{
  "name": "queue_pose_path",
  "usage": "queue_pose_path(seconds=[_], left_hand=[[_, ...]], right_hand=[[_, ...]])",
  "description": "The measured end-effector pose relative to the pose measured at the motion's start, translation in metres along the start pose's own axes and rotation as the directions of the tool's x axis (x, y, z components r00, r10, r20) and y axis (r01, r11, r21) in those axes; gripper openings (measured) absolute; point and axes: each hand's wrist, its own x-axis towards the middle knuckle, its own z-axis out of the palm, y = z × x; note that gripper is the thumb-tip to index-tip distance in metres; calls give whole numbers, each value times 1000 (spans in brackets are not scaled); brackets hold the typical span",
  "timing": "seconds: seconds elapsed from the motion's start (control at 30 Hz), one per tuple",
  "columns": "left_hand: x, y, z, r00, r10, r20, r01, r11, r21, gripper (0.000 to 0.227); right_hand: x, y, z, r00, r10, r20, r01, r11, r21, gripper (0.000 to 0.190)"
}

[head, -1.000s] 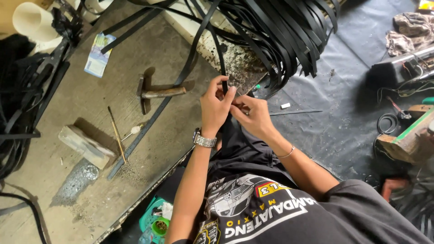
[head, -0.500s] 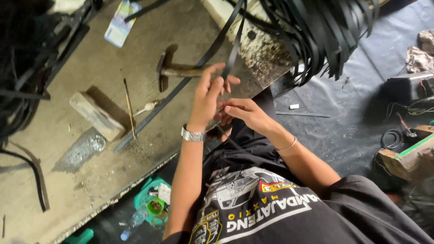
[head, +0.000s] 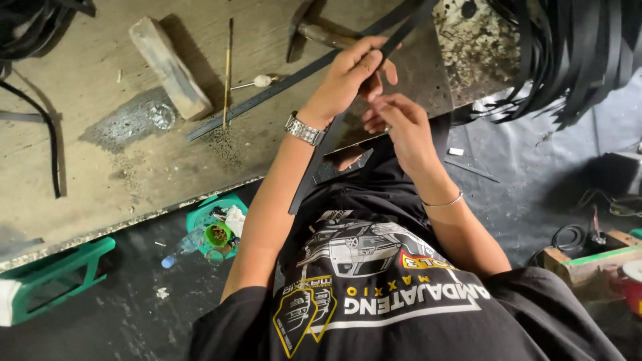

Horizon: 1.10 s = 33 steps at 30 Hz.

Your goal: Applying edge paint to leather strips and hammering the edges on a workbench.

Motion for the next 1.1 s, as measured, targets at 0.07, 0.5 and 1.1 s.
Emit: queue_pose_path(seconds=[0.07, 0.5, 1.1], left_hand=[[-4, 6, -1, 1000, -17, 6, 17, 999, -31, 34], [-25, 28, 25, 991, -86, -103, 106, 972, 208, 23], [9, 60, 79, 993, -16, -114, 31, 991, 127, 22]], right_hand=[[4, -4, 1, 999, -40, 9, 39, 999, 36, 14], [28, -16, 11, 903, -374, -213, 403, 908, 112, 27], [-20, 34, -36, 703, -709, 49, 661, 627, -412, 25]])
